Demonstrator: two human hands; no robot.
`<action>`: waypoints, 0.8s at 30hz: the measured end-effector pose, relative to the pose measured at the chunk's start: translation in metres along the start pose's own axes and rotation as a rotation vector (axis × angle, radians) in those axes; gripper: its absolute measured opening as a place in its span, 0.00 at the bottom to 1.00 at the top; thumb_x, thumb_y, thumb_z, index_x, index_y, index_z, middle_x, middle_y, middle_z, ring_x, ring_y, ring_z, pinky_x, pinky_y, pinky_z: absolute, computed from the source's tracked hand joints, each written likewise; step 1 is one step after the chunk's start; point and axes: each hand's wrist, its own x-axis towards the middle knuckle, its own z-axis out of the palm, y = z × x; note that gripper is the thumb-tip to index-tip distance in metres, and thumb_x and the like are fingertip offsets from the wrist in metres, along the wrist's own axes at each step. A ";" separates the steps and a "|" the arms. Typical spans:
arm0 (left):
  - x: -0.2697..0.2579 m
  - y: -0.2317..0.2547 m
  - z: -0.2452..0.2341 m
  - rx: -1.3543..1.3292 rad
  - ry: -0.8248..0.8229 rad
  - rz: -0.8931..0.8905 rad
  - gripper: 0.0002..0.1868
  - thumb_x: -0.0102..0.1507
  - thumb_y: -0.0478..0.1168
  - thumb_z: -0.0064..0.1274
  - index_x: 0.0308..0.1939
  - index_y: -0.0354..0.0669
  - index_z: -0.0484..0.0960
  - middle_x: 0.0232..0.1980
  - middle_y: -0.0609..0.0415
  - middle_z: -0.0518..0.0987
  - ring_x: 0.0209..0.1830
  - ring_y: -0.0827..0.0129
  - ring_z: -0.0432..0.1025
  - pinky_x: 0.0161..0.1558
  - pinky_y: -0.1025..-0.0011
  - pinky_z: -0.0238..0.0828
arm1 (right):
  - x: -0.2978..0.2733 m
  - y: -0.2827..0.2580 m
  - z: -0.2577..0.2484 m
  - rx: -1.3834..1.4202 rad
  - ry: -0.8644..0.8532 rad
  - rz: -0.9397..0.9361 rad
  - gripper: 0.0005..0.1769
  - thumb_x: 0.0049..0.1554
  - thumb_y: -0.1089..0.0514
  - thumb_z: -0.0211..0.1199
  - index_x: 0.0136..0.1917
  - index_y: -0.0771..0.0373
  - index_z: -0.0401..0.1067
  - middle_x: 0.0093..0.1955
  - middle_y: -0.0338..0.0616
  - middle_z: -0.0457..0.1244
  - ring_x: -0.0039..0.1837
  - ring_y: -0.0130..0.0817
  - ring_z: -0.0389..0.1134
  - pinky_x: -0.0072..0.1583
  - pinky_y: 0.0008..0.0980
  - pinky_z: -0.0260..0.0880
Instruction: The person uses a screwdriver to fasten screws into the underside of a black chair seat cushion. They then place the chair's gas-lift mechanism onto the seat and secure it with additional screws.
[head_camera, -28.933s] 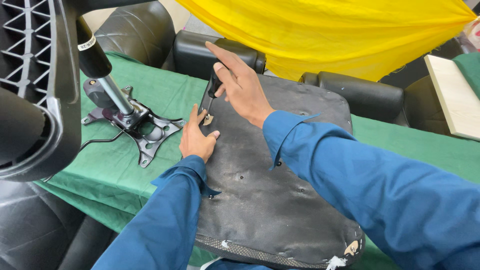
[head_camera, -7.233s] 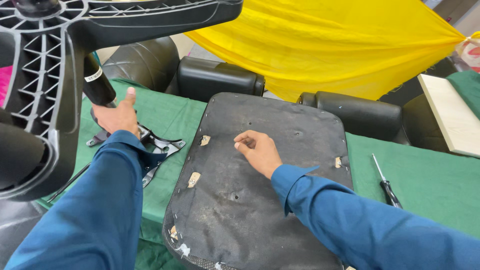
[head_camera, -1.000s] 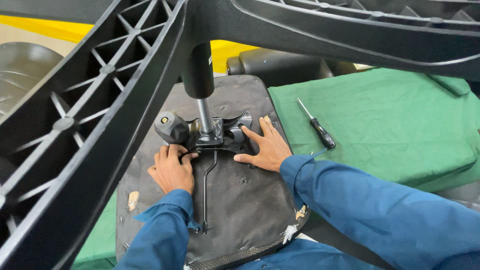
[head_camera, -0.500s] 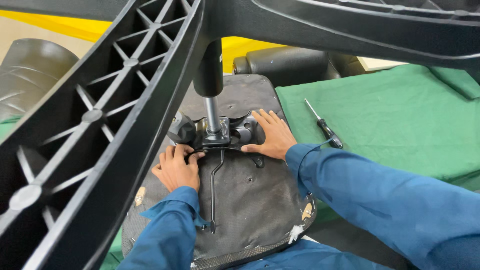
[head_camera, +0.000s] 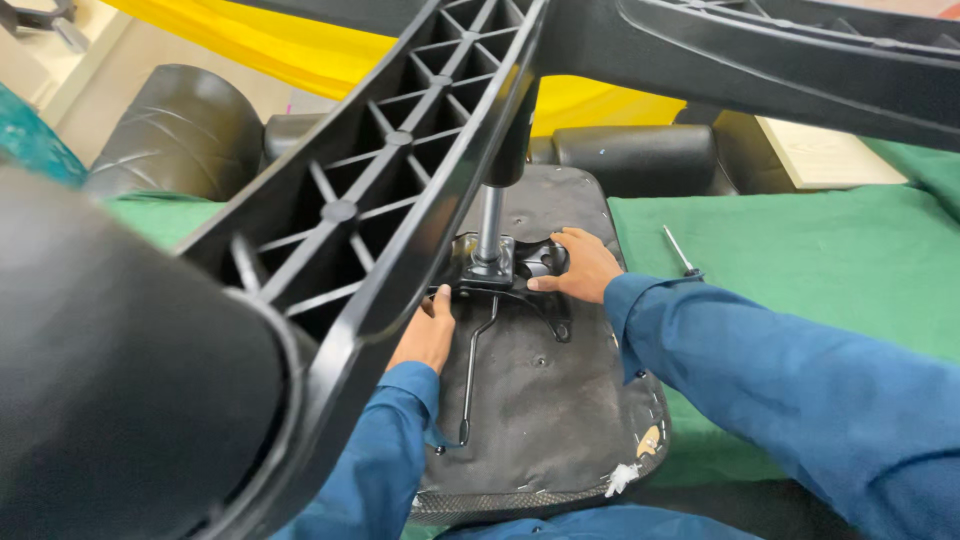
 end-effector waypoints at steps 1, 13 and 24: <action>-0.001 0.001 0.001 0.054 -0.036 -0.015 0.28 0.67 0.60 0.46 0.46 0.36 0.83 0.47 0.41 0.83 0.49 0.50 0.78 0.56 0.56 0.71 | 0.000 -0.001 0.002 0.013 0.012 -0.004 0.59 0.40 0.32 0.79 0.74 0.66 0.61 0.77 0.58 0.53 0.78 0.54 0.50 0.75 0.45 0.51; -0.031 0.000 -0.018 0.091 0.152 0.087 0.15 0.60 0.47 0.57 0.46 0.44 0.83 0.45 0.49 0.85 0.49 0.53 0.78 0.54 0.56 0.72 | -0.026 -0.015 -0.004 0.316 0.315 0.145 0.21 0.56 0.54 0.66 0.62 0.58 0.76 0.63 0.49 0.67 0.63 0.49 0.68 0.64 0.42 0.67; -0.024 -0.029 -0.022 0.190 0.339 0.375 0.19 0.51 0.44 0.69 0.44 0.48 0.87 0.52 0.55 0.77 0.59 0.55 0.65 0.56 0.55 0.59 | -0.120 -0.059 -0.026 0.202 0.375 -0.102 0.17 0.53 0.46 0.72 0.50 0.58 0.81 0.58 0.46 0.69 0.64 0.47 0.67 0.65 0.42 0.66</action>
